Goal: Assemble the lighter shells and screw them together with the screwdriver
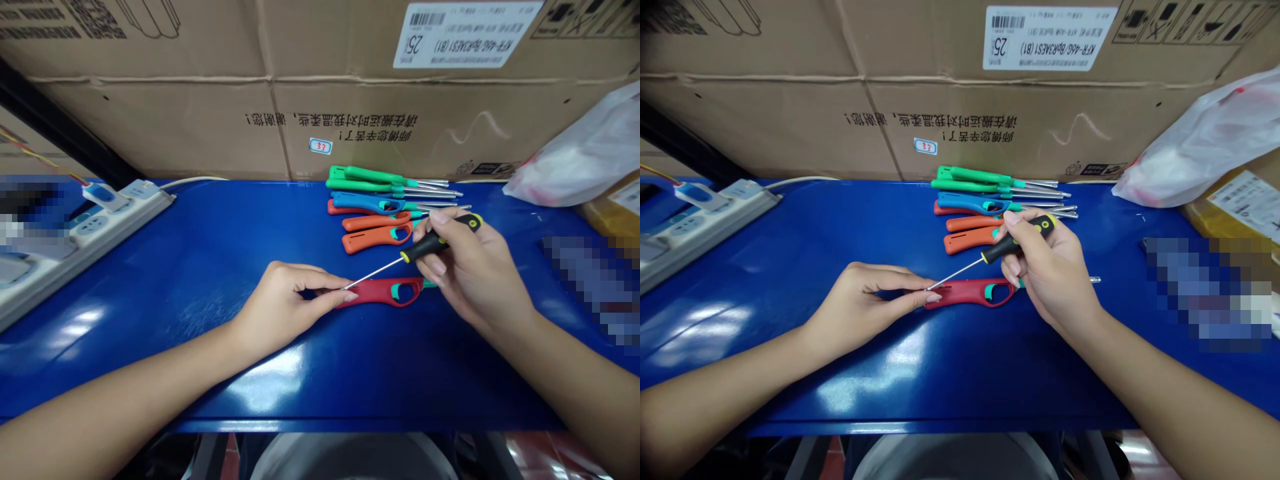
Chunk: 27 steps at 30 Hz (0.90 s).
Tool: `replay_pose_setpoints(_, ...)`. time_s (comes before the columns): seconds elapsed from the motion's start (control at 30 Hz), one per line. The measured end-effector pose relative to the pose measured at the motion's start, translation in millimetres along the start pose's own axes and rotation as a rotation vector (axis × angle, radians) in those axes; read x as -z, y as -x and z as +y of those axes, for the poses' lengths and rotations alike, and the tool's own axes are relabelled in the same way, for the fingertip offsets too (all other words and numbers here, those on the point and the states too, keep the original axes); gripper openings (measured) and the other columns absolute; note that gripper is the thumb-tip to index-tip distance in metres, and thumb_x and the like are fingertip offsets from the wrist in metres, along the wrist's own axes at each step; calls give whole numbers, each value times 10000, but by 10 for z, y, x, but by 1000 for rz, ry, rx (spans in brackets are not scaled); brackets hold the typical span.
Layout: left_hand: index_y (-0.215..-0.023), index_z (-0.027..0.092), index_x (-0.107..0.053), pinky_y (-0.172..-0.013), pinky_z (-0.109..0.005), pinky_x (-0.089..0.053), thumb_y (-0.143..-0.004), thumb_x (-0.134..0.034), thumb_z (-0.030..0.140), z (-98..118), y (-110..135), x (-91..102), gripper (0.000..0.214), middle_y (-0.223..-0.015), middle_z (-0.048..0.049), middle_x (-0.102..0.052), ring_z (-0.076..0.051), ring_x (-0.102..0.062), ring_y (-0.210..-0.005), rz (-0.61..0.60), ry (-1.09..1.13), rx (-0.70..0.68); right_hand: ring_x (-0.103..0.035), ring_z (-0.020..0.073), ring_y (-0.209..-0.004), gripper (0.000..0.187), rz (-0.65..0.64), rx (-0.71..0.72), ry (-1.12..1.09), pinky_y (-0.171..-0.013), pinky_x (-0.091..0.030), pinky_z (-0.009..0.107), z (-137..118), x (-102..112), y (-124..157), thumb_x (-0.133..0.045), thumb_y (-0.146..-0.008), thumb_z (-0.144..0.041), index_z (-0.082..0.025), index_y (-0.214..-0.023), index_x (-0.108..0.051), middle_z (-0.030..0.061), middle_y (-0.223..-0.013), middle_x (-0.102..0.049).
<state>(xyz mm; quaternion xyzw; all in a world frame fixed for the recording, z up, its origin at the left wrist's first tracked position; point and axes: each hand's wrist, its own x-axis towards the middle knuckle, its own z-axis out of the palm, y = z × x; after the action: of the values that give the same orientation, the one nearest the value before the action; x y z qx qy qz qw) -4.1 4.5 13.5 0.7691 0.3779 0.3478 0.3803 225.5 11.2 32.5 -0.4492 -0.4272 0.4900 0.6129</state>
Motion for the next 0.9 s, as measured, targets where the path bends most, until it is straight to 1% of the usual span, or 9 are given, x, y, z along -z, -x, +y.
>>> replay_pose_setpoints(0.1,-961,235,-824,-656,-242,-584,-869,-762,244,-6,9,1,112,-893,-11,-813,-167,-750,-726,-13,-39,-5,-426,37,-381,324,10,3,19,-317,-374,203,13,-1,4,-853,-731,-401,-199,-710,-601,-36,-698,-647)
replay_pose_setpoints(0.23,-984,230,-821,-659,-241,-581,-882,-748,242,-2,21,5,126,-898,-13,-813,-165,-749,-728,7,-101,-47,-449,47,-374,358,23,6,22,-313,-414,206,23,-8,9,-877,-701,-427,-208,-742,-597,-41,-693,-653)
replay_pose_setpoints(0.43,-991,217,-816,-635,-222,-563,-889,-737,204,1,42,10,129,-862,-2,-810,-139,-737,-689,20,-178,-108,-479,54,-378,353,33,-6,28,-322,-444,207,33,-23,34,-875,-715,-415,-196,-756,-601,-28,-702,-666)
replay_pose_setpoints(0.53,-1050,211,-802,-639,-239,-576,-900,-727,221,-12,61,6,168,-897,-22,-812,-151,-741,-689,37,-240,-142,-480,58,-371,357,20,19,59,-327,-453,206,37,-21,45,-868,-722,-444,-198,-745,-610,-37,-644,-642)
replay_pose_setpoints(0.6,-1125,206,-777,-681,-249,-597,-896,-734,237,-25,71,2,234,-926,-30,-814,-164,-757,-728,59,-264,-157,-484,64,-371,362,10,28,78,-338,-465,206,39,-15,49,-859,-730,-471,-201,-742,-619,-44,-596,-614)
replay_pose_setpoints(0.67,-1189,209,-746,-738,-250,-611,-898,-731,236,-41,74,-1,292,-913,-15,-814,-168,-769,-779,68,-277,-176,-494,70,-376,363,1,36,86,-347,-475,208,43,-7,50,-847,-740,-490,-203,-749,-625,-43,-583,-606)
replay_pose_setpoints(0.77,-1218,207,-720,-782,-237,-608,-920,-698,215,-67,66,0,299,-890,2,-810,-159,-771,-831,66,-304,-225,-502,71,-381,345,-24,54,88,-354,-487,218,45,1,52,-828,-767,-484,-205,-756,-626,-34,-625,-632)
replay_pose_setpoints(0.9,-1229,169,-705,-746,-236,-581,-936,-673,193,-89,53,7,296,-908,-25,-798,-145,-743,-788,43,-367,-305,-515,72,-378,326,-34,77,95,-341,-483,230,35,1,64,-817,-785,-469,-206,-760,-626,-23,-698,-668)
